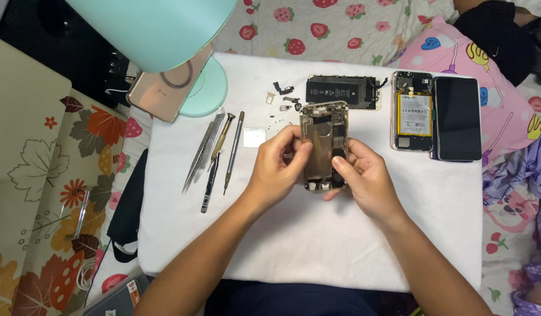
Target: The person uses a screwdriver to remove screws from a smartphone chassis and then places a logic board into the frame. The person handles small screws and internal components while working on a white surface.
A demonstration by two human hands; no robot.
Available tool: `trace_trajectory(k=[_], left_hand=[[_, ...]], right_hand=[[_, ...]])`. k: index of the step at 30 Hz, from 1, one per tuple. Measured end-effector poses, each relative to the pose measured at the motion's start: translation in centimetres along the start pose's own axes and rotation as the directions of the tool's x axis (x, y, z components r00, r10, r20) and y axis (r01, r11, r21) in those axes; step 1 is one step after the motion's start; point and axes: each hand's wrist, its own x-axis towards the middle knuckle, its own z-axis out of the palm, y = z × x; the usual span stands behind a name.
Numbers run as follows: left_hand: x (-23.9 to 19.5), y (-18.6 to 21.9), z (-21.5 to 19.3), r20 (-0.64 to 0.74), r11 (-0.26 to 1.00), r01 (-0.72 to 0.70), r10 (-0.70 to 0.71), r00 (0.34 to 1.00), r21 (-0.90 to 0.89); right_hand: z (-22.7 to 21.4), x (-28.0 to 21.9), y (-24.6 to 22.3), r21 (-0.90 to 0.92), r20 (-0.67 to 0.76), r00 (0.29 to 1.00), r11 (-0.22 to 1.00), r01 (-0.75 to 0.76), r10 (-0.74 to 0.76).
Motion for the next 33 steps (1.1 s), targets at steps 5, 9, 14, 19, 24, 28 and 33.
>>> trace_trajectory(k=[5, 9, 14, 19, 24, 28, 33], left_hand=[[0.3, -0.9, -0.3, -0.025, 0.999, 0.000, 0.000, 1.000, 0.033], [0.5, -0.2, -0.4, -0.074, 1.000, 0.008, -0.007, 0.997, 0.010], [0.1, -0.3, -0.6, -0.050, 0.998, 0.017, -0.020, 0.999, -0.059], [0.0, 0.2, -0.8, -0.009, 1.000, -0.007, 0.006, 1.000, -0.030], [-0.1, 0.7, -0.9, 0.000, 0.999, -0.017, 0.017, 1.000, -0.045], [-0.2, 1.4, -0.8, -0.007, 0.999, -0.038, 0.038, 0.999, -0.013], [0.0, 1.3, -1.0, -0.029, 0.998, -0.065, 0.066, 0.997, 0.027]], right_hand=[[-0.5, -0.1, 0.8, -0.101, 0.028, 0.999, 0.994, -0.038, 0.041], [-1.6, -0.2, 3.5, -0.168, 0.076, 0.995, 0.985, -0.046, 0.059], [-1.3, -0.2, 3.0, -0.188, 0.102, 0.993, 0.982, -0.034, 0.054], [-1.3, -0.2, 2.7, -0.174, 0.106, 0.994, 0.985, -0.017, 0.035], [-1.6, -0.1, 3.1, -0.178, 0.109, 0.994, 0.984, 0.003, 0.017], [-1.9, -0.1, 3.3, -0.186, 0.126, 0.992, 0.982, 0.025, -0.002], [-2.2, 0.0, 4.1, -0.222, 0.140, 0.990, 0.974, 0.041, -0.010]])
